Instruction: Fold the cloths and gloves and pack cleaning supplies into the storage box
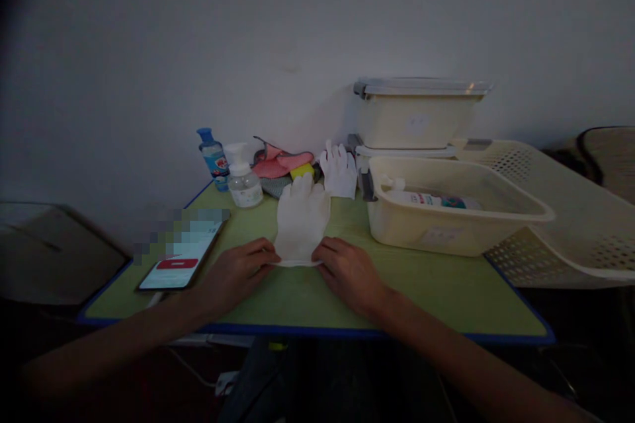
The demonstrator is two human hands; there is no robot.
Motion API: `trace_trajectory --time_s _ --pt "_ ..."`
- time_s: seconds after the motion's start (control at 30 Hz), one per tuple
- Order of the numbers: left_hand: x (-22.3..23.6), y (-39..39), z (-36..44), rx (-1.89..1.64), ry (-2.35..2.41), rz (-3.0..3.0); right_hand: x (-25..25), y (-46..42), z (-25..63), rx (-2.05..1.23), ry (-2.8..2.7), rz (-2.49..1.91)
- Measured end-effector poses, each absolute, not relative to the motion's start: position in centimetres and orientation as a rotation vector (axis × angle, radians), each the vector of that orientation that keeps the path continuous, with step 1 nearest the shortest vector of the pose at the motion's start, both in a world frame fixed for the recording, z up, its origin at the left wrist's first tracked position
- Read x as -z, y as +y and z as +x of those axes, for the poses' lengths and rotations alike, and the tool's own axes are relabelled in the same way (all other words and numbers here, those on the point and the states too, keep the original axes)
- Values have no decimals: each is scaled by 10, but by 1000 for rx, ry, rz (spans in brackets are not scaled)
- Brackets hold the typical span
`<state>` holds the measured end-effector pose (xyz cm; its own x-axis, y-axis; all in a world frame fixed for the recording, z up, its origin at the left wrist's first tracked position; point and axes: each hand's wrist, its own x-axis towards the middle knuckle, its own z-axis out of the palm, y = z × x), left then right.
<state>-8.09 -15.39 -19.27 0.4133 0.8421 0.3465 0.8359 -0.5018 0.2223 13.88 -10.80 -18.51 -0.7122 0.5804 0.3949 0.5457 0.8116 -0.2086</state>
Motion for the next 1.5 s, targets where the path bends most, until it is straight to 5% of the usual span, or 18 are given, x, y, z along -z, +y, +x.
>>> trace_trajectory --time_s 0.3,0.9,1.23,1.5 --pt "201 -183 -81 -614 1405 2882 189 -140 148 47 -2665 -686" --pt "187 -218 -77 -244 1299 2678 182 -172 155 -205 -2776 -654" --pt "160 -174 -56 -438 1436 2613 181 -79 144 -179 -2460 -963" --pt "187 -140 -19 -345 1469 2701 196 -32 134 -194 -2503 -1203"
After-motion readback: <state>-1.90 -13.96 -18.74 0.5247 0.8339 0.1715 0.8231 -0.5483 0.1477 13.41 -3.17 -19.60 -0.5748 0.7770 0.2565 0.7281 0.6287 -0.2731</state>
